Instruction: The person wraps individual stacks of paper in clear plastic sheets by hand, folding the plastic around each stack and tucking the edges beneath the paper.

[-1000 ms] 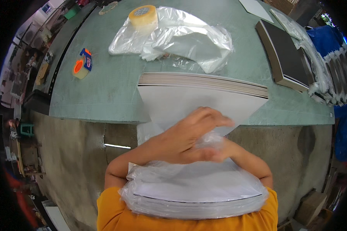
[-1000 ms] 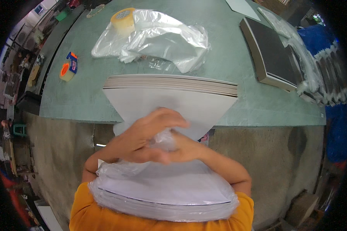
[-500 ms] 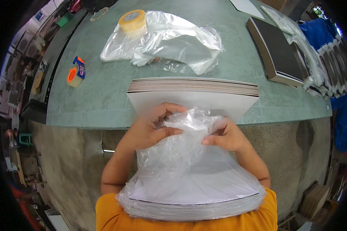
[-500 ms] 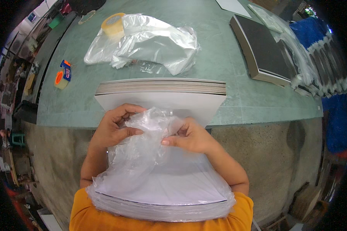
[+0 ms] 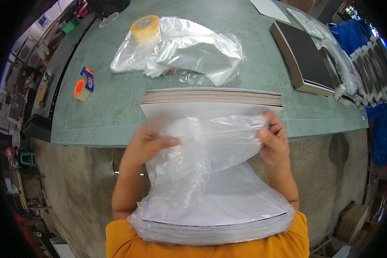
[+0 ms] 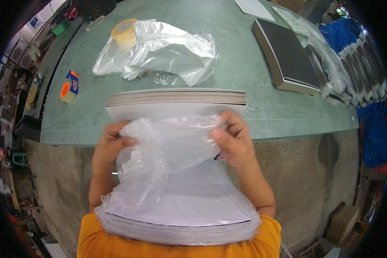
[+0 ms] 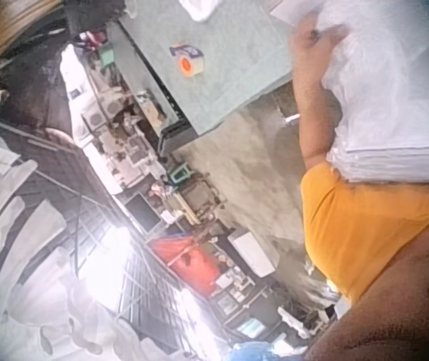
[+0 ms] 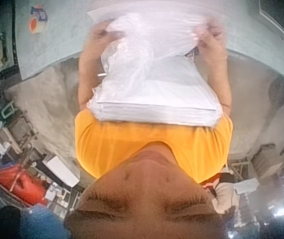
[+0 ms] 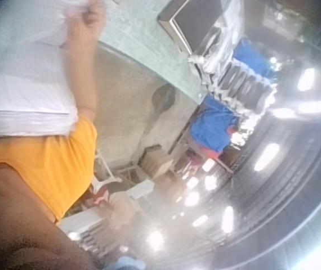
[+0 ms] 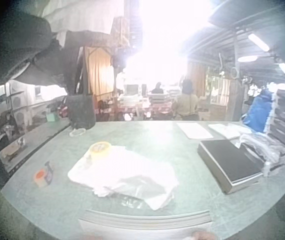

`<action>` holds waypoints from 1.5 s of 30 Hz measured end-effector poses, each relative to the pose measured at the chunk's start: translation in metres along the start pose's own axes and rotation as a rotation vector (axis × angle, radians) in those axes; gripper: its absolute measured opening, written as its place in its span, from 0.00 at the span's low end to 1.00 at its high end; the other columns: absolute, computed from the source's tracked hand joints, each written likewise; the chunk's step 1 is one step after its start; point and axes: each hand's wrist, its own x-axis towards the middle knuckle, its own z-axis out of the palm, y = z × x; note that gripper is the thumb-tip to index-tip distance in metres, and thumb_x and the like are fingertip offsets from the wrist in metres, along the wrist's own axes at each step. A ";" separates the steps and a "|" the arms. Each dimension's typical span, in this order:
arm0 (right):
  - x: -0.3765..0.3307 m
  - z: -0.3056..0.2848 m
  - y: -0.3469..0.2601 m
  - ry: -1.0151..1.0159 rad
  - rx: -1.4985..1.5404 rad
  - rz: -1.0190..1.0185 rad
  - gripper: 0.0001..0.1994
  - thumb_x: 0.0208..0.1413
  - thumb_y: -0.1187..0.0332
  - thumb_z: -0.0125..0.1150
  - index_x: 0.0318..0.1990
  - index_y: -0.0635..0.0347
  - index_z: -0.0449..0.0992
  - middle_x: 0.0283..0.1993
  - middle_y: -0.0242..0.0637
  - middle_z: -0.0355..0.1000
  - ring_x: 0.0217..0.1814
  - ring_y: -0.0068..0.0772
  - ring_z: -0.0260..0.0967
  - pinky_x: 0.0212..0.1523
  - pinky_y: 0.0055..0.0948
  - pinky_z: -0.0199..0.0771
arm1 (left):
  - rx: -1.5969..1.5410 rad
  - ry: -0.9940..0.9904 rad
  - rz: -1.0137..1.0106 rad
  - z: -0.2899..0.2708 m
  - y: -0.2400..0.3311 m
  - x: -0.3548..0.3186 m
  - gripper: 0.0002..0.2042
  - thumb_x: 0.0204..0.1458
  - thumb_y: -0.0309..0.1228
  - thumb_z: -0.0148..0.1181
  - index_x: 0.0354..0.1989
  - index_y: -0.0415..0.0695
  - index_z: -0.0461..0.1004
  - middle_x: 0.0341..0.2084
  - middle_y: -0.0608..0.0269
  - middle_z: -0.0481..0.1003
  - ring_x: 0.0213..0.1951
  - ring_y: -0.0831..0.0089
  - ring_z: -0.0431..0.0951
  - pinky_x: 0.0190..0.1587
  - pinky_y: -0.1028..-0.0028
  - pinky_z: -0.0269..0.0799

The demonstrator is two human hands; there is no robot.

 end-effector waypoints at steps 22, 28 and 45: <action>-0.010 0.018 0.023 -0.294 -0.373 0.265 0.18 0.38 0.75 0.65 0.39 0.60 0.67 0.30 0.26 0.63 0.30 0.14 0.59 0.27 0.16 0.59 | 0.156 0.036 0.205 0.037 0.012 0.011 0.06 0.42 0.26 0.60 0.24 0.39 0.69 0.19 0.71 0.68 0.25 0.86 0.64 0.27 0.84 0.59; -0.002 0.007 -0.003 -0.181 -0.674 -0.142 0.20 0.29 0.65 0.71 0.32 0.60 0.72 0.29 0.30 0.65 0.30 0.20 0.61 0.27 0.18 0.58 | 0.220 0.032 0.258 0.032 0.010 0.009 0.06 0.42 0.25 0.60 0.23 0.39 0.69 0.18 0.72 0.68 0.23 0.87 0.63 0.24 0.85 0.58; 0.010 0.031 -0.018 -0.330 -0.547 0.180 0.08 0.41 0.71 0.63 0.18 0.65 0.71 0.17 0.32 0.67 0.17 0.20 0.61 0.19 0.20 0.59 | 0.369 0.103 0.333 0.050 0.017 0.007 0.06 0.41 0.25 0.60 0.20 0.39 0.69 0.17 0.68 0.67 0.23 0.84 0.63 0.25 0.82 0.57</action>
